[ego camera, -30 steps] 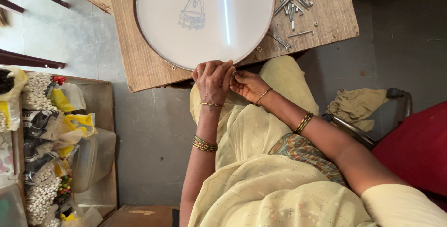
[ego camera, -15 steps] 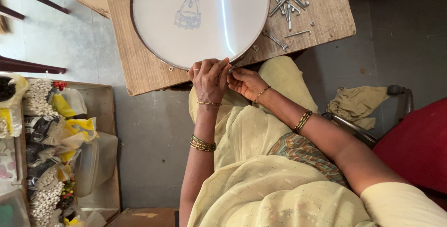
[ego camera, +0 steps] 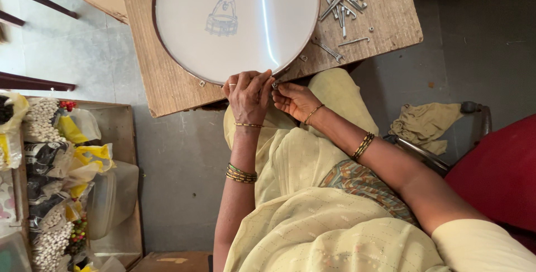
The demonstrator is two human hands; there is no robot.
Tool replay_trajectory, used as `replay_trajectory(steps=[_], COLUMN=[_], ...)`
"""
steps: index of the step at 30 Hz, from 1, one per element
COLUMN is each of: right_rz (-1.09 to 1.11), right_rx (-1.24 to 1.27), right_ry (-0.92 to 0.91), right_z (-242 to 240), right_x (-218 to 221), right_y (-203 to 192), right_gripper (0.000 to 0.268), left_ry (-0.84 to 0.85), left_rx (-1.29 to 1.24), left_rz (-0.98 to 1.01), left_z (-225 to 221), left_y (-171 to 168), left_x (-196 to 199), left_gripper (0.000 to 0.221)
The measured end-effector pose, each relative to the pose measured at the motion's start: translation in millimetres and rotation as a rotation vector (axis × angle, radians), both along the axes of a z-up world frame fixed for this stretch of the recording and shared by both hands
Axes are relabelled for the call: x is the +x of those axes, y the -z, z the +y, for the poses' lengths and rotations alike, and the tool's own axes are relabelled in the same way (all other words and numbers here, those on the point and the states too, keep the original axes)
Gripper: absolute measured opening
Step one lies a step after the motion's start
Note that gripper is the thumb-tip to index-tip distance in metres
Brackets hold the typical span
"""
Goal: The person places a drum head onto a snare drum shell and manually tightens several tension rods around the rim. They then turn the drum over and use a wrench to adjust hardware on the side of the shell.
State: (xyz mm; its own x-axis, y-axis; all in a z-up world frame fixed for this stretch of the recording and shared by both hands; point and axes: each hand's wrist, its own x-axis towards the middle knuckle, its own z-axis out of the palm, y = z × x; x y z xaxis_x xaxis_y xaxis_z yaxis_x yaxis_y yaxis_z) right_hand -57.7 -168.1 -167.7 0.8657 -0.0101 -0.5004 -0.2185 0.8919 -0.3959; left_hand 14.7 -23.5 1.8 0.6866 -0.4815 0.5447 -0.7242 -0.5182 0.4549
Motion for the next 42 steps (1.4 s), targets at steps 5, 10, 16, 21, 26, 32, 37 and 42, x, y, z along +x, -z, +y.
replay_trajectory(steps=[5, 10, 16, 21, 26, 32, 37, 42], right_rz=[0.034, 0.029, 0.023, 0.019, -0.035, -0.025, -0.038, -0.032], right_rx=[-0.011, -0.009, -0.024, 0.01, -0.009, 0.036, 0.065, -0.026], right_ry=[0.009, 0.005, -0.017, -0.03, -0.037, -0.028, -0.021, -0.019], right_z=[-2.6, -2.5, -6.3, -6.2, -5.1, -7.6, -5.3, -27.5], right_x=[2.2, -0.3, 1.6, -0.5, 1.5, -1.6, -1.5, -12.1], right_y=[8.2, 12.5, 9.9, 7.9, 12.2, 9.1, 7.3, 8.9], right_gripper=[0.014, 0.014, 0.017, 0.017, 0.018, 0.017, 0.019, 0.02], left_ry=[0.001, 0.013, 0.013, 0.016, 0.01, 0.011, 0.012, -0.001], left_rx=[0.002, 0.005, -0.007, 0.001, 0.004, 0.008, -0.014, -0.007], left_rz=[-0.007, -0.004, 0.003, -0.014, 0.005, 0.02, 0.011, 0.018], left_z=[-1.7, -0.8, -1.9, -1.2, -1.6, -2.1, -4.1, -3.9], left_y=[-3.1, -3.4, -3.6, -4.3, -4.0, -4.7, -6.7, -2.7], left_x=[0.3, 0.8, 1.2, 0.9, 0.0, 0.3, 0.2, -1.5], left_gripper=[0.017, 0.017, 0.016, 0.017, 0.016, 0.017, 0.018, 0.017])
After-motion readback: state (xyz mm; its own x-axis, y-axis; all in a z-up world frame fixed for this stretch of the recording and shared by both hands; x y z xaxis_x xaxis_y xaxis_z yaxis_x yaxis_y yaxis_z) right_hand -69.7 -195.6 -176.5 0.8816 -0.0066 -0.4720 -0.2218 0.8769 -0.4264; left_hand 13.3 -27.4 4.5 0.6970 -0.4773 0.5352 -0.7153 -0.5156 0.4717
